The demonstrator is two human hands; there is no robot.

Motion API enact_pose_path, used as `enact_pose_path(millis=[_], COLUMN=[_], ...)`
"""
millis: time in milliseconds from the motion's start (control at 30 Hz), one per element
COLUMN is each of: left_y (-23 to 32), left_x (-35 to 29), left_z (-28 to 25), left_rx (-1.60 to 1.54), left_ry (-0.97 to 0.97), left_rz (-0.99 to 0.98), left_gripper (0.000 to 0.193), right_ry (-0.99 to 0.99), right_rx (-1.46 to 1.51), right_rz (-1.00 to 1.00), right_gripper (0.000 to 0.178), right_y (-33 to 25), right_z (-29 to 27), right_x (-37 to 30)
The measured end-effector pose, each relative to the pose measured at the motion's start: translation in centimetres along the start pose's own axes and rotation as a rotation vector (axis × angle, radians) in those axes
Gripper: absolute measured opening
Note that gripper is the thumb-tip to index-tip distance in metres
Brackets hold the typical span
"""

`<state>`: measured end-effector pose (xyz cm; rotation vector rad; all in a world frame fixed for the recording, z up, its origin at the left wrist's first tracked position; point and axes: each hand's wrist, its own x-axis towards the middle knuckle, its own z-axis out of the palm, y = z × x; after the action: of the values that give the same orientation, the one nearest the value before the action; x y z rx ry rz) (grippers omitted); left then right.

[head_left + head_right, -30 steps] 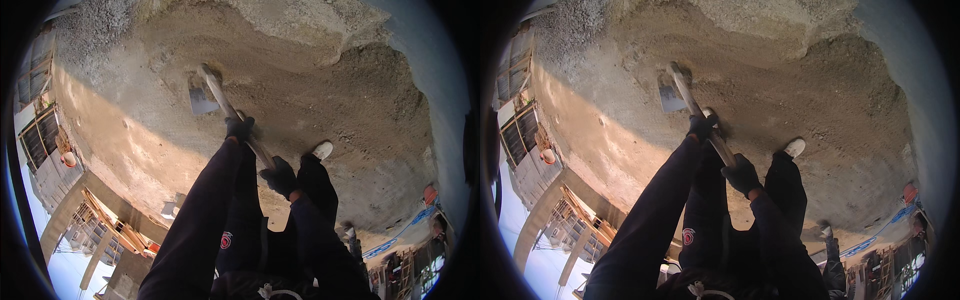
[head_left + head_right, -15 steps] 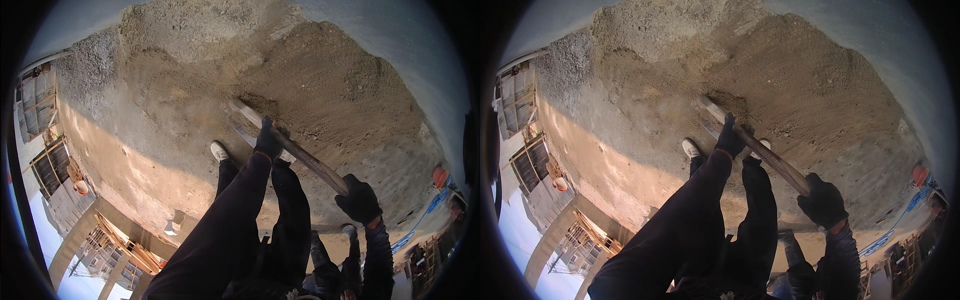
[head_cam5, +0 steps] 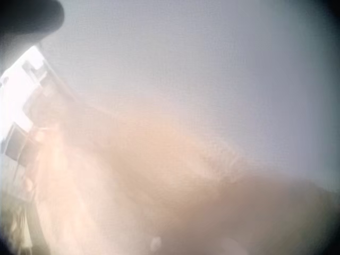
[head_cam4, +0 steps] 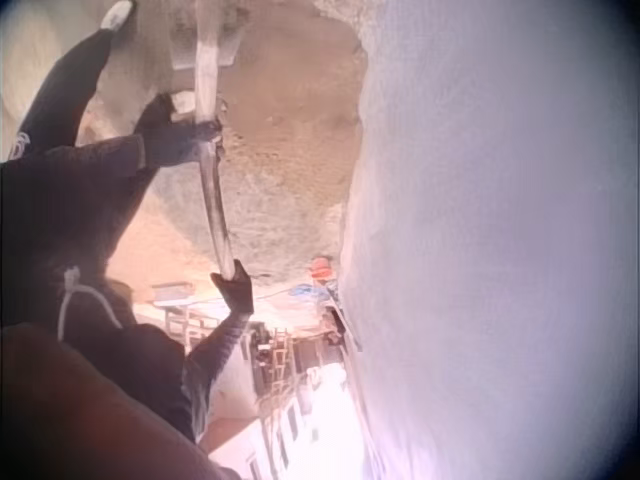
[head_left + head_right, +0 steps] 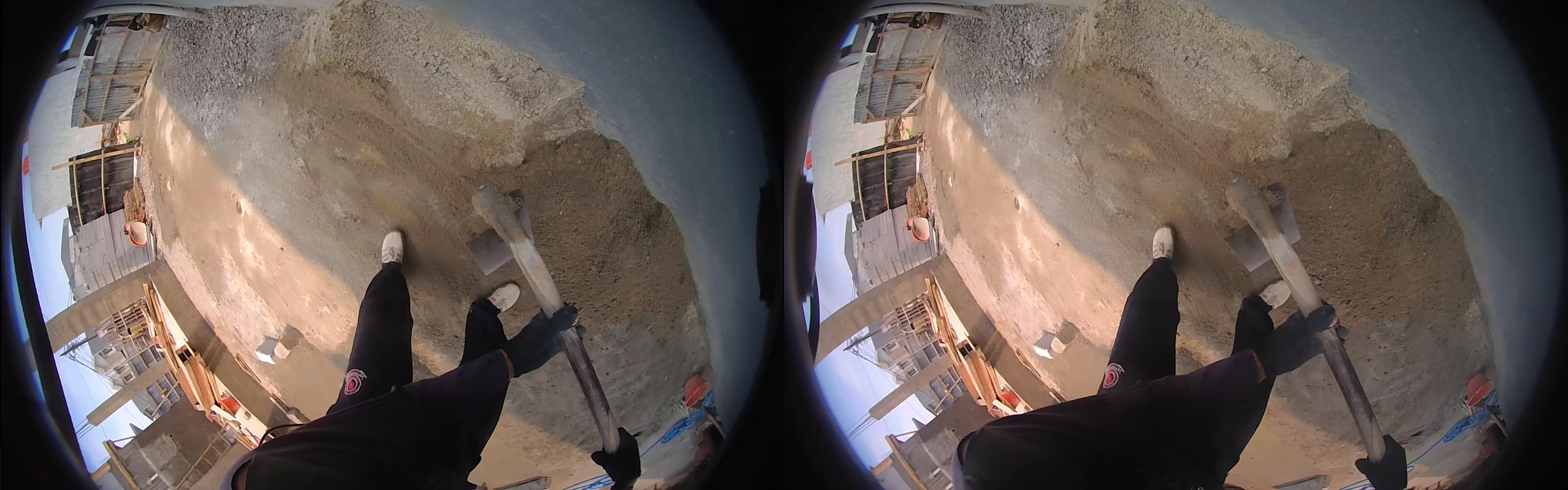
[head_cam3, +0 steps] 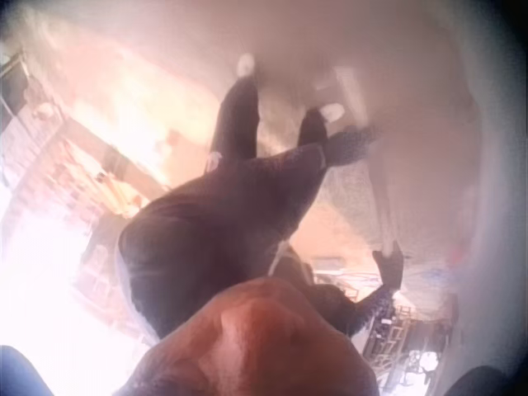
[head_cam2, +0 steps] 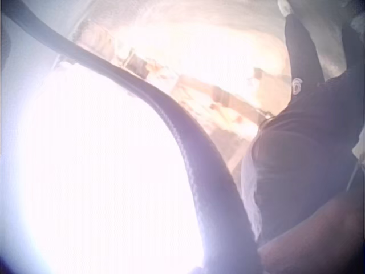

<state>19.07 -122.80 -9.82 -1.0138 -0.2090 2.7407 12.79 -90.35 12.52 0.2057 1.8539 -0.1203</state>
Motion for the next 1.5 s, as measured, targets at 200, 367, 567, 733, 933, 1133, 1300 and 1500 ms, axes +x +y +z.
enact_pose_path(millis=[200,367,567,733,933,1133,1300,1500], left_y=[29.4,51.9,71.4,78.5,67.8,52.1,40.7,27.3], left_x=[-10.1,-15.8,-16.8,-11.3,-4.8,-2.6,2.7,7.7], left_z=[-8.6,-12.8,-14.5,-16.0,-16.8,-17.7,-20.4,-14.8], left_rx=[0.368,0.673,0.870,0.967,0.914,1.053,0.948,0.489], left_ry=[0.551,0.791,0.928,0.974,0.985,0.996,0.901,0.634], left_rz=[0.302,0.558,0.578,0.464,0.338,0.284,0.406,0.377], left_gripper=[0.035,0.042,0.050,0.047,0.079,0.104,0.090,0.045], right_ry=[-0.416,-0.625,-0.760,-0.630,-0.550,-0.374,-0.292,0.085], right_rx=[0.393,0.587,0.960,0.882,0.940,0.854,0.652,0.054], right_rz=[-0.426,-0.442,-0.359,-0.389,-0.203,-0.209,-0.267,-0.684], right_gripper=[0.046,0.043,0.027,0.024,0.021,0.024,0.034,0.049], right_y=[-27.0,-52.6,-80.0,-87.7,-76.1,-62.0,-49.6,-37.1], right_z=[18.4,30.4,37.6,36.7,32.7,30.6,24.9,15.2], right_x=[9.2,10.9,15.7,20.6,22.8,20.5,23.2,27.0])
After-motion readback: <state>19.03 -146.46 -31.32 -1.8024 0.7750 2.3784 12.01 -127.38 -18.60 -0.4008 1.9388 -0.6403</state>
